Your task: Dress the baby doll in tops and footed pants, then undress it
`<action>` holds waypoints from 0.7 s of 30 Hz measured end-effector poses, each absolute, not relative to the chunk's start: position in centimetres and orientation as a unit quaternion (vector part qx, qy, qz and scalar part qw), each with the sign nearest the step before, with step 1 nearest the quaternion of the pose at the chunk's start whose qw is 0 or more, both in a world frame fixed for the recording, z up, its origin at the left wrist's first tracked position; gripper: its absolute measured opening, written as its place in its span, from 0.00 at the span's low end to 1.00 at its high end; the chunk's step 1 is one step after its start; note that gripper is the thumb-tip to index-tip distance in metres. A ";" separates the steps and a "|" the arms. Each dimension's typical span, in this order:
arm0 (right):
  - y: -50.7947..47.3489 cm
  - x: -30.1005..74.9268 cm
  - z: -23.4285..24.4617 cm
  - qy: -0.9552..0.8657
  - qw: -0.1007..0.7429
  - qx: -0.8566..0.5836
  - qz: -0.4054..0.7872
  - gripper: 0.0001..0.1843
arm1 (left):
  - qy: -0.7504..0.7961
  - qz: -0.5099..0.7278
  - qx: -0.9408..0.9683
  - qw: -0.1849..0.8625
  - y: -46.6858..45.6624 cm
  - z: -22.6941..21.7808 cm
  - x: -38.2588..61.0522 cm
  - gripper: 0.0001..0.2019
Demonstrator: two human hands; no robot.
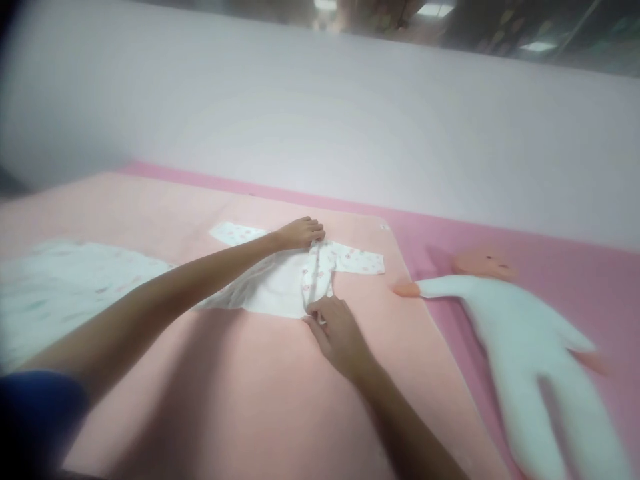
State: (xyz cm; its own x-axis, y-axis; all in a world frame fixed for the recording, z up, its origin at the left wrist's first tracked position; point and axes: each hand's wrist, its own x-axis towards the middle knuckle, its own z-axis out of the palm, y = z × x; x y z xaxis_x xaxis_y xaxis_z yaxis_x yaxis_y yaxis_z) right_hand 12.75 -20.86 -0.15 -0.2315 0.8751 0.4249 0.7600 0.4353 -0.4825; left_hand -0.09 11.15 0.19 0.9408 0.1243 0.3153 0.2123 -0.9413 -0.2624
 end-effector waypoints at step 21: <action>-21.3 16.0 1.8 -0.526 0.363 -0.759 0.124 0.16 | -0.203 -0.192 -0.955 -0.098 9.5 0.7 0.5 0.22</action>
State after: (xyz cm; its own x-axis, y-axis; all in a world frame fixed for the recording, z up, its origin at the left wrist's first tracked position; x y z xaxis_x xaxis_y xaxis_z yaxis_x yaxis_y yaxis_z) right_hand 15.97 -21.30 1.80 0.4152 0.8889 0.1935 0.7081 -0.1823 -0.6821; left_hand 0.55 9.49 0.73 0.8443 0.4250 0.3264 0.3495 -0.8984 0.2658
